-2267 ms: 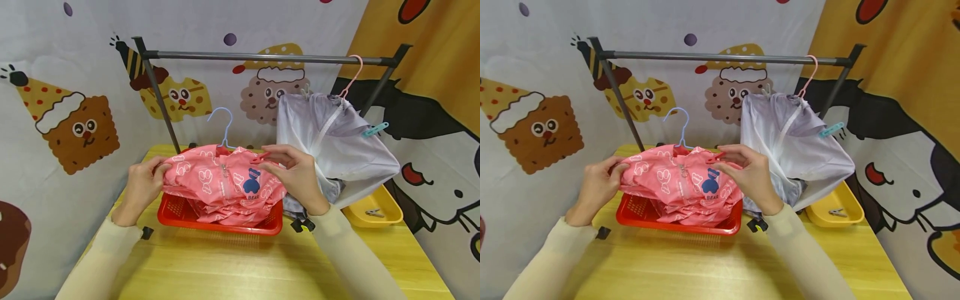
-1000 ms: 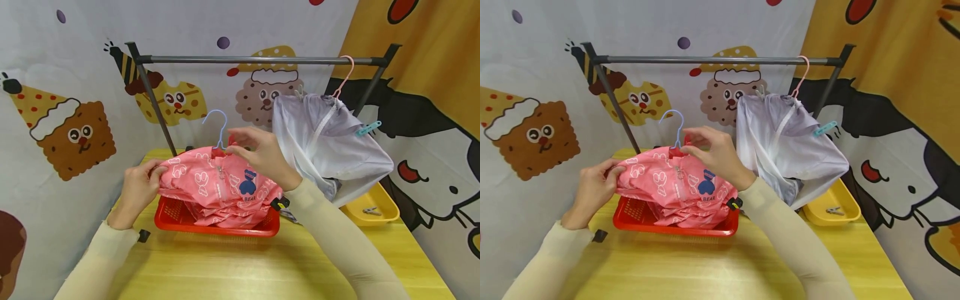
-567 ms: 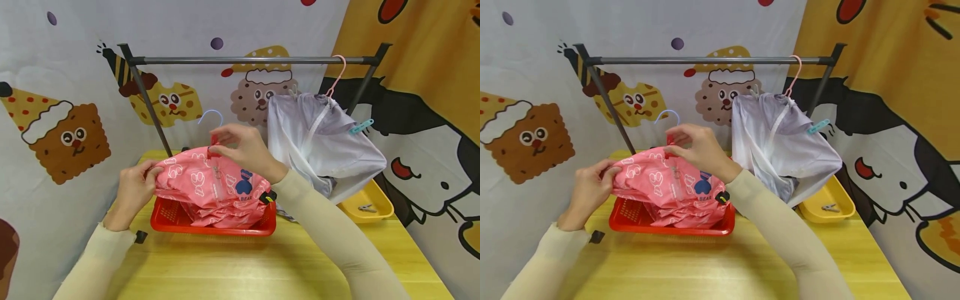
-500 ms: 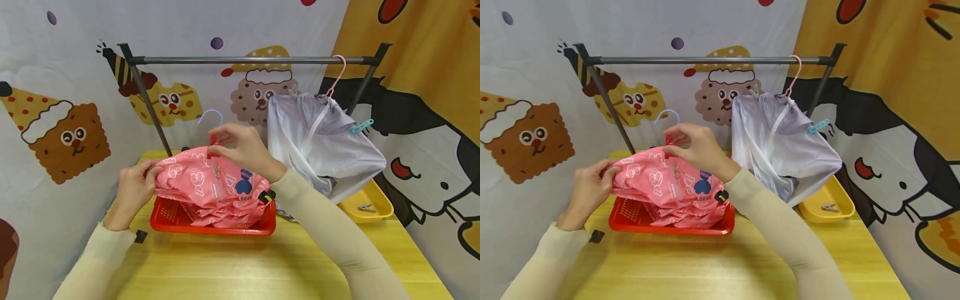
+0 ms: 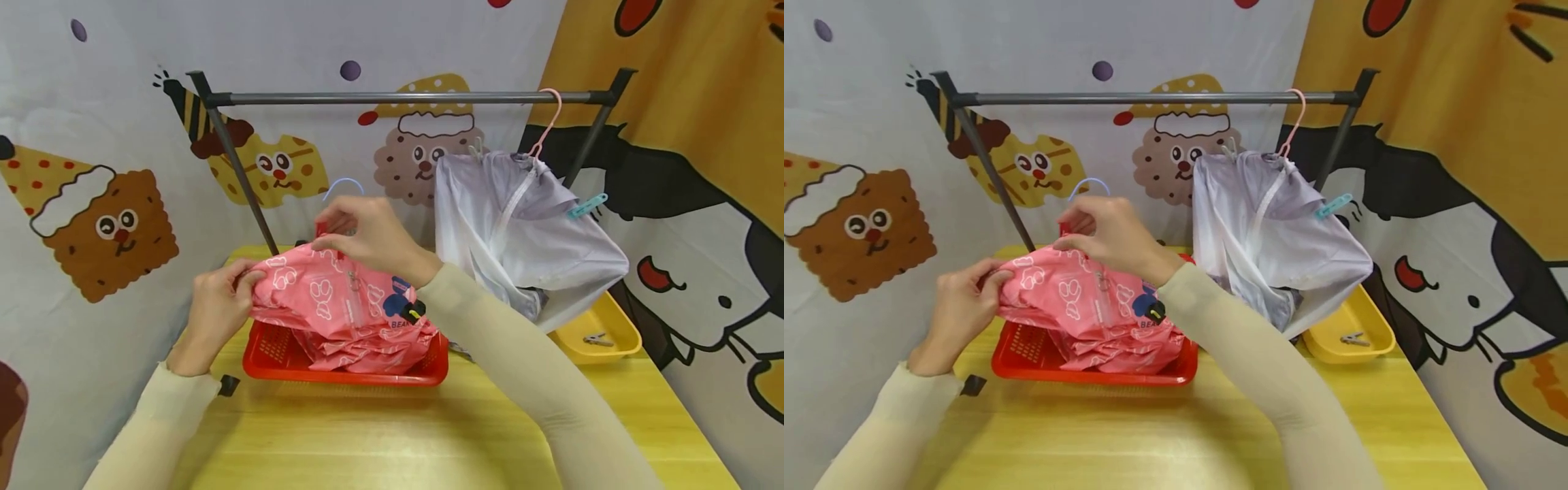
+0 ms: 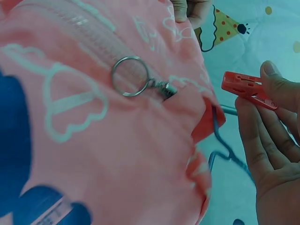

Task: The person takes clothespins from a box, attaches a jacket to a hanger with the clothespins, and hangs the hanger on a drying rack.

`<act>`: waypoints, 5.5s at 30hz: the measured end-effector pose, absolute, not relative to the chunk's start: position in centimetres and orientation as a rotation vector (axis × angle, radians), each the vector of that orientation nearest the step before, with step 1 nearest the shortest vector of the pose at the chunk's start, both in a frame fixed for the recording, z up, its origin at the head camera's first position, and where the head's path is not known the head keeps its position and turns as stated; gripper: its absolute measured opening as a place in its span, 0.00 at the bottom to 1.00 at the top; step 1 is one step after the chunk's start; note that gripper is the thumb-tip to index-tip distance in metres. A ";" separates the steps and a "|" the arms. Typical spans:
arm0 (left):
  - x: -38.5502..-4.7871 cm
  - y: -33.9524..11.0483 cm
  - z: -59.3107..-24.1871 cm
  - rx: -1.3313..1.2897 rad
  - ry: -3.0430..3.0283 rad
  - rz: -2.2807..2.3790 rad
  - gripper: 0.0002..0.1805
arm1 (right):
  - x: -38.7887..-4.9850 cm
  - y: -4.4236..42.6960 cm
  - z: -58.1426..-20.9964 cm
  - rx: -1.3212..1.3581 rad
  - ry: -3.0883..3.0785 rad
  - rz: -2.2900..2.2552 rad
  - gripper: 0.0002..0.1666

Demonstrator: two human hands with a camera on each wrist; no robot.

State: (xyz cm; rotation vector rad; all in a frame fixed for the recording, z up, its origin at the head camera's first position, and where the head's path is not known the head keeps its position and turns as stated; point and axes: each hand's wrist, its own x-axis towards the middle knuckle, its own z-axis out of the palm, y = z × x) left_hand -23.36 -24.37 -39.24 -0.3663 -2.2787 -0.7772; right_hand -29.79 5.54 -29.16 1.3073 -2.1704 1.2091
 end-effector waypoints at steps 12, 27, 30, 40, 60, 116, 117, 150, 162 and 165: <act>-23.4 -24.3 -38.9 -0.391 -2.273 -0.786 0.07 | -29.7 1.9 -27.6 1.366 -2.188 1.137 0.08; -23.5 -24.2 -38.7 -0.397 -2.254 -0.795 0.07 | -30.1 -0.3 -26.7 1.309 -2.416 0.979 0.06; -23.5 -24.1 -38.8 -0.399 -2.250 -0.790 0.06 | -30.2 -0.5 -26.7 1.297 -2.448 0.952 0.05; -23.2 -23.9 -38.5 -0.410 -2.249 -0.794 0.07 | -30.4 -1.1 -27.1 1.308 -2.498 0.892 0.06; -23.6 -24.0 -38.9 -0.440 -2.208 -0.762 0.06 | -30.1 -1.4 -28.3 1.276 -2.554 0.807 0.17; -23.4 -23.9 -39.2 -0.397 -2.235 -0.764 0.06 | -25.1 10.6 -33.0 1.298 -2.152 0.898 0.17; -23.4 -23.9 -39.2 -0.396 -2.236 -0.765 0.06 | -25.0 11.0 -33.2 1.293 -2.144 0.899 0.16; -23.3 -24.2 -39.4 -0.373 -2.250 -0.788 0.06 | -23.3 20.7 -36.9 1.060 -2.200 0.865 0.24; -23.5 -24.3 -39.6 -0.376 -2.233 -0.763 0.04 | -23.1 23.4 -37.5 1.022 -2.262 0.631 0.24; -23.5 -24.3 -39.7 -0.375 -2.239 -0.760 0.05 | -23.1 24.1 -37.6 1.021 -2.261 0.592 0.25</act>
